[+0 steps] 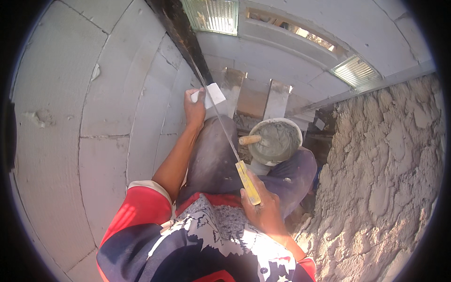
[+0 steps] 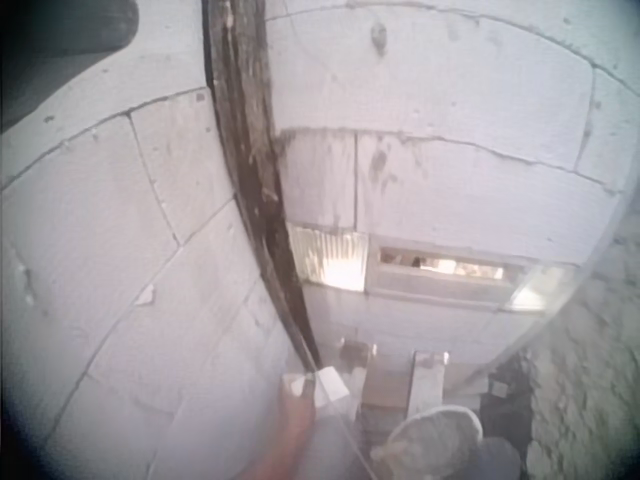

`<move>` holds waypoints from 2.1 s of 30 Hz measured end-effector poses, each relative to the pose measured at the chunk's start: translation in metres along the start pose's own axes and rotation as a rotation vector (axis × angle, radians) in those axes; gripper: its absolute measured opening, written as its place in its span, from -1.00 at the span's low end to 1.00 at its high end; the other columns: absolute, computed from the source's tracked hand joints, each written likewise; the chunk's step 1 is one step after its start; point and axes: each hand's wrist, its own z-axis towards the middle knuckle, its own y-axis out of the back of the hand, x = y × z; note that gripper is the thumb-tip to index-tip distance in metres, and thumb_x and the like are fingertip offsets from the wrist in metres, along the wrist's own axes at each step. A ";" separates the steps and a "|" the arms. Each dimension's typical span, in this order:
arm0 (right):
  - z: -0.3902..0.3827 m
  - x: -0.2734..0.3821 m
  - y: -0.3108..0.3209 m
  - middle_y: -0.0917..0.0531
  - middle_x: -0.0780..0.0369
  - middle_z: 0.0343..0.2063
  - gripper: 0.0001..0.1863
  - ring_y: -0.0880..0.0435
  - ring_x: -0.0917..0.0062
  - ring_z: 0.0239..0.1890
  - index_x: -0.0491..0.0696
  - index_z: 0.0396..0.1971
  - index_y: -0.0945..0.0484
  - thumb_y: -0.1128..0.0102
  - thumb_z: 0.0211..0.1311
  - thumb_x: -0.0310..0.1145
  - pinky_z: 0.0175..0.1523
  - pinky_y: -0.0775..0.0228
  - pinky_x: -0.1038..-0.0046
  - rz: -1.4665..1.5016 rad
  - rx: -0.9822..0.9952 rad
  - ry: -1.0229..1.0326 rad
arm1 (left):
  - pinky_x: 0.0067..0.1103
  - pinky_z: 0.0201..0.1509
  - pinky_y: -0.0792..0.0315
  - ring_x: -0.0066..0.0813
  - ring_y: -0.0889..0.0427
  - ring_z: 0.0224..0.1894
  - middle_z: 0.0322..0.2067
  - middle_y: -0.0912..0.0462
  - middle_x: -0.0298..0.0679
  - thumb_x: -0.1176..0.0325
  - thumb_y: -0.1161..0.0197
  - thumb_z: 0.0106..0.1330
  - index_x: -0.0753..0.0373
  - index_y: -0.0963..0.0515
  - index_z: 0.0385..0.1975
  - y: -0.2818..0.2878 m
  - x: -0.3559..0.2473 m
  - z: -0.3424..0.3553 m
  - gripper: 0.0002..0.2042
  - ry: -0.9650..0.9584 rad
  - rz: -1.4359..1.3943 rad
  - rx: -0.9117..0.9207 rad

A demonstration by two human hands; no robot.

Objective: The person cuts a white block with a hand saw, applies mortar to the wall with a trowel, and places the block into position. They then tap the block with a hammer to secure it and use a level to check alignment.

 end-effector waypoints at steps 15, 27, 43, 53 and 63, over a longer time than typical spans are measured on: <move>0.019 -0.014 -0.019 -0.70 -0.08 0.11 -0.45 -0.75 0.18 0.13 -0.15 0.34 -0.46 -0.31 0.36 -0.47 0.15 -0.58 0.36 -0.010 0.028 0.037 | -0.39 0.03 -0.44 -0.35 -0.52 -0.12 -0.20 -0.57 -0.16 0.17 -0.36 0.46 0.31 -0.48 -0.14 0.015 0.002 -0.003 -0.69 0.043 -0.063 -0.067; 0.037 -0.002 -0.027 -0.73 -0.09 -0.02 -0.51 -0.83 0.15 -0.14 -0.12 0.29 -0.50 -0.29 0.39 -0.46 -0.05 -0.59 0.40 -0.036 0.034 -0.027 | -0.39 0.02 -0.44 -0.35 -0.53 -0.15 -0.23 -0.58 -0.17 0.22 -0.35 0.47 0.31 -0.51 -0.18 0.011 -0.002 0.001 -0.73 0.043 -0.087 -0.076; 0.066 0.000 -0.035 -0.74 -0.07 0.01 -0.50 -0.77 0.28 0.12 -0.12 0.31 -0.49 -0.27 0.39 -0.44 0.15 -0.59 0.33 0.037 0.037 -0.126 | -0.42 0.08 -0.42 -0.37 -0.54 -0.08 -0.17 -0.62 -0.16 0.31 -0.31 0.46 0.33 -0.55 -0.17 0.008 -0.002 0.009 -0.81 -0.021 -0.036 -0.054; 0.072 0.008 -0.033 -0.75 -0.05 -0.03 -0.50 -0.85 0.27 -0.13 -0.11 0.31 -0.49 -0.28 0.38 -0.49 -0.03 -0.59 0.45 -0.018 0.041 -0.075 | -0.39 0.20 -0.39 -0.31 -0.59 0.00 -0.10 -0.69 -0.09 0.35 -0.28 0.45 0.34 -0.57 -0.15 0.004 -0.003 -0.009 -0.82 -0.051 -0.024 -0.003; 0.069 -0.005 -0.029 -0.74 -0.11 -0.03 -0.48 -0.83 0.15 -0.09 -0.16 0.30 -0.47 -0.28 0.36 -0.51 -0.02 -0.62 0.35 -0.009 0.030 -0.046 | -0.42 0.20 -0.39 -0.29 -0.60 0.01 -0.11 -0.69 -0.08 0.36 -0.26 0.46 0.36 -0.60 -0.18 0.001 -0.004 0.000 -0.83 -0.084 0.033 0.031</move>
